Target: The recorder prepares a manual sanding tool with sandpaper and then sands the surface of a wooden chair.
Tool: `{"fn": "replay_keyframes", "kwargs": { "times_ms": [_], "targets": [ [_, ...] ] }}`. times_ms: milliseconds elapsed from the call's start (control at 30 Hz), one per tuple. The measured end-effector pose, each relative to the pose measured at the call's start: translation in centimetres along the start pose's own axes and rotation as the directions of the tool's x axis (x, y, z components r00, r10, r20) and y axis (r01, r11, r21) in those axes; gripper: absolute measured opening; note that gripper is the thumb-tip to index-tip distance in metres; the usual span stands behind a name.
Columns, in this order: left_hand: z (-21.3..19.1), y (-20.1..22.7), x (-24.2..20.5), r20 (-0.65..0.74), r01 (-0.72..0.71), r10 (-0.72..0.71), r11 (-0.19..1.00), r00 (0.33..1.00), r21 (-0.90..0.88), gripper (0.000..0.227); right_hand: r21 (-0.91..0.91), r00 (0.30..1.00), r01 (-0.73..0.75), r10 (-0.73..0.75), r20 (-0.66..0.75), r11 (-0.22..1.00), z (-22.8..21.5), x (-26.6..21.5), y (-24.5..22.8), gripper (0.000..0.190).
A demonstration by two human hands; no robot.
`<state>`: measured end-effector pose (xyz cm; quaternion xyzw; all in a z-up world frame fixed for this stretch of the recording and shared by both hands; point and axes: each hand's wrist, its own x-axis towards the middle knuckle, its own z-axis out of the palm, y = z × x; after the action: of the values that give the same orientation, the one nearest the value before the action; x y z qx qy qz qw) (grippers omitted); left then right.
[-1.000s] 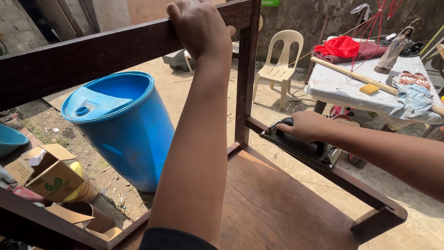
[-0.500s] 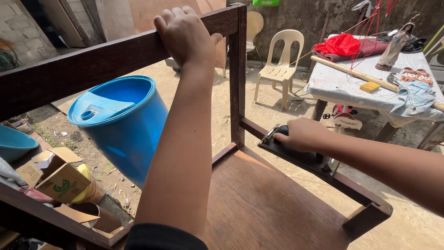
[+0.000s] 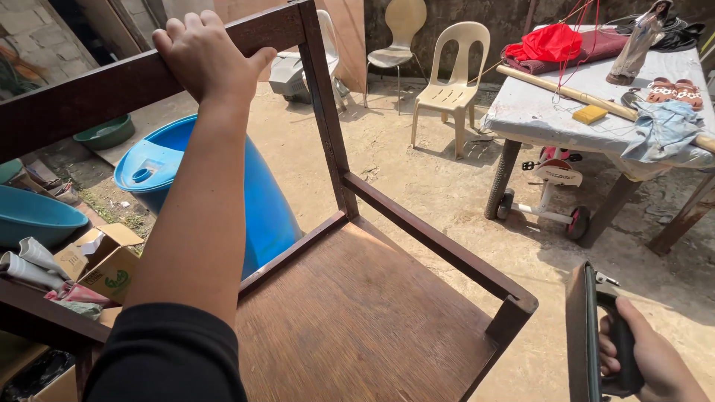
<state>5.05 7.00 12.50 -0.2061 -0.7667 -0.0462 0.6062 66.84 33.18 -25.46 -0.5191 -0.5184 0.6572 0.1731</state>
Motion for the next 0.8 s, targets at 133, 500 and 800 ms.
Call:
{"fn": "replay_keyframes", "kwargs": {
  "times_ms": [133,500,800],
  "targets": [
    [0.7,-0.9,-0.7,0.003,-0.070,0.070,0.997,0.998,-0.025,0.094,0.340,0.981,-0.169,0.124,0.150,0.925,2.6,0.1,1.7,0.057],
    [-4.1,-2.0,0.1,0.267,0.216,-0.046,0.724,0.963,-0.656,0.049,0.158,0.979,0.184,-0.195,0.053,0.970,2.4,-1.8,-8.8,0.037],
    [-14.6,5.6,-9.4,0.670,0.685,0.245,0.031,0.701,-0.728,0.024,0.250,0.935,0.284,-0.325,0.141,0.926,1.6,7.9,-8.8,0.050]
  ]
}}
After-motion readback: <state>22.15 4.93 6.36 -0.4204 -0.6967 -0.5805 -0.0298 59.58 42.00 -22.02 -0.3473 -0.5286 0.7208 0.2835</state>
